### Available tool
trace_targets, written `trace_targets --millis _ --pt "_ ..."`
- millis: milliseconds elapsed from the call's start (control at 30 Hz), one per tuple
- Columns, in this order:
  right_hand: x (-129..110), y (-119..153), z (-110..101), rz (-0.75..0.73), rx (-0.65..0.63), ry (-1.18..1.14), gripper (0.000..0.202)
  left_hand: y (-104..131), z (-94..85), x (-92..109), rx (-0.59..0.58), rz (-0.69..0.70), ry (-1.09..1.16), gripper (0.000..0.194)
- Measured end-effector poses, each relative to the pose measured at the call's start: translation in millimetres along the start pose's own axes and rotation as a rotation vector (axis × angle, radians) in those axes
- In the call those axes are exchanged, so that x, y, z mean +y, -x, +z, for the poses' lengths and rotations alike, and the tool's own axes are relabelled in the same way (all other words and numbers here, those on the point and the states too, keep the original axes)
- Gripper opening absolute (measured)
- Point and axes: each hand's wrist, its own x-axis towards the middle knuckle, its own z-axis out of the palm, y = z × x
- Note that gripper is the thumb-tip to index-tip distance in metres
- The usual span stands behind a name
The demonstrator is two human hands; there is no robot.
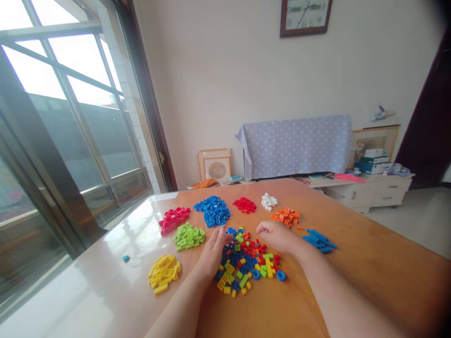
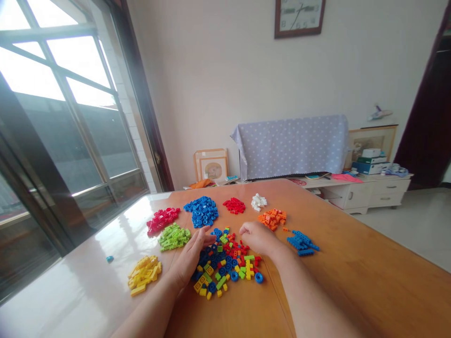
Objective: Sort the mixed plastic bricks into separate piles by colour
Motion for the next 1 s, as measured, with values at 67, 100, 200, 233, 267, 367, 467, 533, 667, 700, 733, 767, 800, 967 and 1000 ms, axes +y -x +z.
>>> trace_targets --millis 67,100,200,233,267,367,467,533,667,700,733,767,800,967,1000 --pt "-3 3 3 -0.02 -0.091 -0.007 0.022 -1 0.5 -1 -0.014 0.003 0.037 0.072" --pt "-5 5 6 -0.033 -0.126 -0.011 0.023 -1 0.5 -1 -0.016 -0.002 0.056 0.072" --pt "-13 9 14 -0.06 -0.148 0.004 0.024 -2 -0.2 -4 -0.021 -0.021 0.108 0.073" --pt "-15 9 17 -0.067 -0.143 0.014 0.025 -3 -0.6 -5 -0.025 -0.021 0.127 0.074" --pt "-17 10 19 -0.075 -0.14 0.022 0.025 -3 -0.9 -6 -0.026 -0.016 0.148 0.074" --pt "-21 11 22 -0.092 -0.137 0.04 0.026 -4 -1.9 -6 -0.006 0.008 0.187 0.074" --pt "-24 11 25 -0.096 -0.125 0.067 0.022 -3 -2.3 -3 0.036 0.0 0.136 0.072" --pt "-26 11 27 -0.098 -0.104 0.093 0.021 -3 -2.5 0 0.056 -0.02 0.07 0.07" --pt "-26 6 31 -0.116 -0.072 0.112 0.016 -2 -2.5 3 0.107 -0.019 -0.055 0.067" --pt "-25 5 30 -0.128 -0.052 0.1 0.015 -1 -2.5 2 0.119 -0.012 -0.071 0.066" --pt "-23 3 29 -0.136 -0.027 0.082 0.015 -2 -2.5 2 0.128 -0.005 -0.079 0.063" --pt "-20 1 27 -0.133 0.001 0.061 0.015 -2 -2.5 1 0.133 0.002 -0.081 0.061" --pt "-16 -2 25 -0.114 0.03 0.04 0.015 -2 -2.3 0 0.133 0.009 -0.079 0.058" --pt "-1 -7 16 0.006 0.097 -0.044 0.013 -5 0.3 -5 0.076 0.064 -0.11 0.047" --pt "0 -7 15 0.012 0.088 -0.067 0.013 -5 1.2 -6 0.064 0.074 -0.131 0.046"
